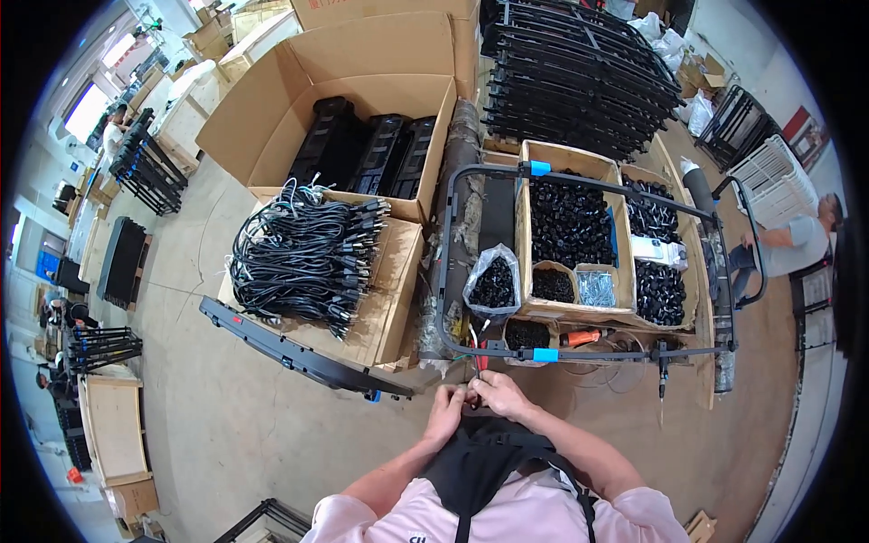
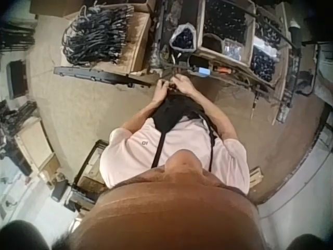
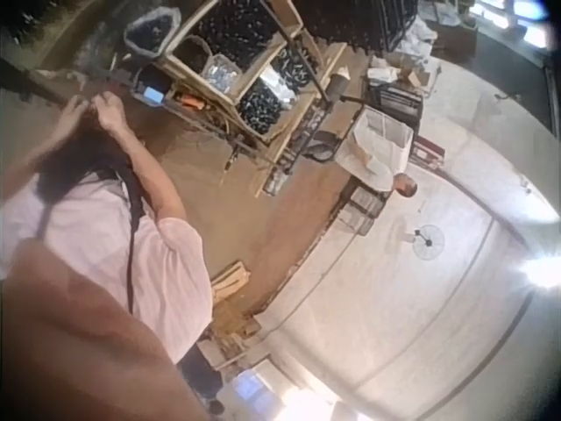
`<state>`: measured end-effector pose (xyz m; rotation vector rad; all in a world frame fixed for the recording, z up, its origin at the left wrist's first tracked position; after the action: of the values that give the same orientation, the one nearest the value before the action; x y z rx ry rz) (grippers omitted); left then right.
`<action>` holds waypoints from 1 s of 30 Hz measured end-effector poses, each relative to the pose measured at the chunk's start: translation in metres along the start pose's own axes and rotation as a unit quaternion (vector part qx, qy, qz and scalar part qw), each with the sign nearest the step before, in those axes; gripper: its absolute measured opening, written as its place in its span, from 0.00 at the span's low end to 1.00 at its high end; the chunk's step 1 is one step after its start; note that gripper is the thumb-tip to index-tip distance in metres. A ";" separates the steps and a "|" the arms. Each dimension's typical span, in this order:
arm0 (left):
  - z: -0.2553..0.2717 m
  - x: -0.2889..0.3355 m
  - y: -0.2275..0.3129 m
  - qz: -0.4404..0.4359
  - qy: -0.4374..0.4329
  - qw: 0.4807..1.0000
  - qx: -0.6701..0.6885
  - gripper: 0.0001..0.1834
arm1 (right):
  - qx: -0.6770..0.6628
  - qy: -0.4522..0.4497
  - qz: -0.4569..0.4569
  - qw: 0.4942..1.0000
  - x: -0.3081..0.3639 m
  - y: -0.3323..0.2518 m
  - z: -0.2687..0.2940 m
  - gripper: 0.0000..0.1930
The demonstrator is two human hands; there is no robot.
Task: Assembling internal and external components of electric leaf blowers including wiring, tubes, and housing using hand tools.
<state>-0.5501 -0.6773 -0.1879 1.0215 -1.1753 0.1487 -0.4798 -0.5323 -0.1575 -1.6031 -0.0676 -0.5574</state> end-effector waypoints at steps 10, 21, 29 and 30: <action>-0.018 -0.009 -0.013 -0.123 -0.172 0.929 -0.304 0.24 | 0.210 0.026 0.041 0.977 0.006 -0.039 0.007 0.16; -0.002 0.013 0.004 -0.150 -0.176 0.942 -0.243 0.22 | 0.478 -0.121 -0.021 0.870 -0.114 -0.083 0.057 0.25; 0.019 0.023 0.018 -0.092 -0.169 0.965 -0.178 0.18 | 0.056 0.191 0.082 0.977 -0.111 -0.063 0.107 0.15; 0.019 0.017 0.018 -0.092 -0.166 0.965 -0.180 0.18 | -0.010 0.247 0.088 0.965 -0.111 -0.061 0.120 0.15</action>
<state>-0.5664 -0.6877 -0.1633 0.8436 -1.3398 -0.3863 -0.5623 -0.3793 -0.1447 -1.4315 0.4505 -0.8026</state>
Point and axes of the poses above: each hand's wrist, its own x-axis away from the middle knuckle, its own z-axis out of the back of the hand, y = z × x, the point moved 8 cm from there along -x, towards the middle knuckle, and after that the axes turned 14 degrees about z, right-handed, at the moved point
